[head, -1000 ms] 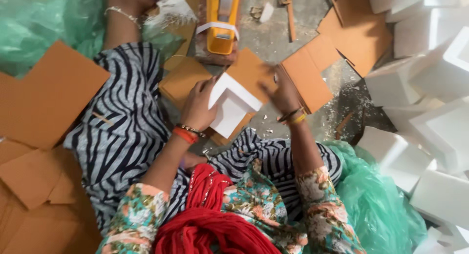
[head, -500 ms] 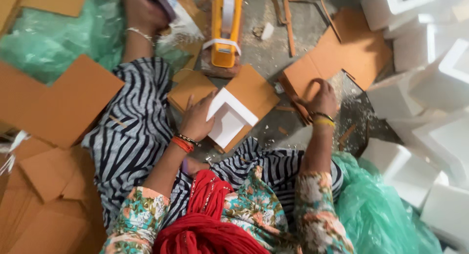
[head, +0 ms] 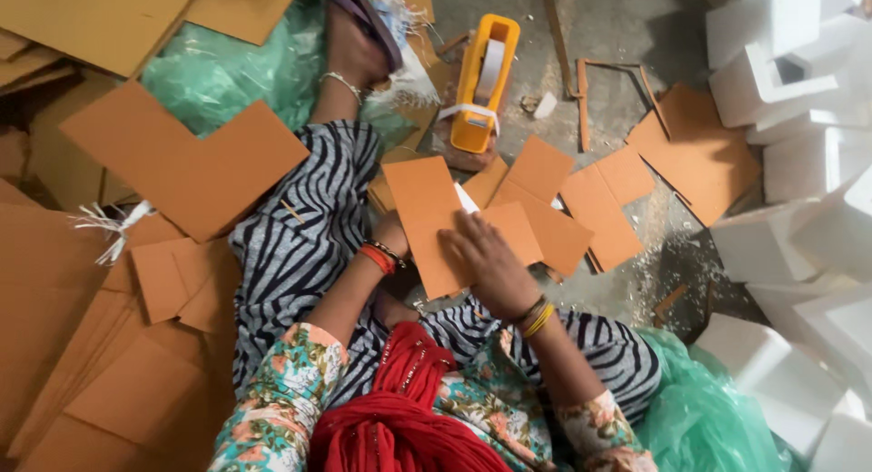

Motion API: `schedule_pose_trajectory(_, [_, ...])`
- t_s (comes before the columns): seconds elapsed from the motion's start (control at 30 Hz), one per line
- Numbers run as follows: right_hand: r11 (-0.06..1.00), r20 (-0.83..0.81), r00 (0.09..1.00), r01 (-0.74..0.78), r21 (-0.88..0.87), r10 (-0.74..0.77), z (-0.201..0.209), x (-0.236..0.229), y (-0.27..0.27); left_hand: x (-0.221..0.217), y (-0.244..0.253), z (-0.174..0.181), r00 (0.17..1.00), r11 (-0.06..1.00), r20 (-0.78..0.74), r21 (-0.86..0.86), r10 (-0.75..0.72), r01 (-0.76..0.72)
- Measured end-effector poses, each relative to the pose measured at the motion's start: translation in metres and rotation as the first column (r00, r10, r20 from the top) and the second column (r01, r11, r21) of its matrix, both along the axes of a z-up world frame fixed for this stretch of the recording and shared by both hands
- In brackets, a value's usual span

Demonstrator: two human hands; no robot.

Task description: The person sits on the floor and assembles small cardboard boxes by inserting white foam inserts into the cardboard frames and securing them with tape. The person repeatedly picks up materials, folds the cardboard, inserts the foam, and uses a tape dispenser to seal the joints.

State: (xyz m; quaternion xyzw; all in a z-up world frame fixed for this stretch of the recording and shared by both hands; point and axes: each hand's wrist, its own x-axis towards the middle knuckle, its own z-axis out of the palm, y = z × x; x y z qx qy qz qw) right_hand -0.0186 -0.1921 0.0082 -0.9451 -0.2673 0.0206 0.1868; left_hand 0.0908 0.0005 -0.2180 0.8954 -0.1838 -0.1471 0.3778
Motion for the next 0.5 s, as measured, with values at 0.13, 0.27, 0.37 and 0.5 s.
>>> schedule_pose_trajectory(0.13, [0.976,0.112,0.976,0.174,0.127,-0.189,-0.021,-0.025,0.029,-0.001,-0.002,-0.04,0.994,0.996,0.074,0.043,-0.08,0.077])
schedule_pose_trajectory(0.27, [0.98,0.285,0.954,0.043,0.193,-0.097,-0.035,-0.037,0.017,0.011,-0.001,-0.023,0.892,0.943,0.404,-0.168,-0.201,0.289])
schedule_pose_trajectory(0.37, [0.993,0.243,0.968,0.035,0.112,-0.061,-0.064,-0.041,0.016,0.015,0.002,0.022,0.949,0.817,0.157,-0.482,-0.274,0.316])
schedule_pose_trajectory(0.5, [0.998,0.168,0.985,0.05,-0.048,-0.041,-0.125,-0.012,0.005,0.009,0.0,0.07,0.964,0.881,0.106,-0.391,-0.243,0.265])
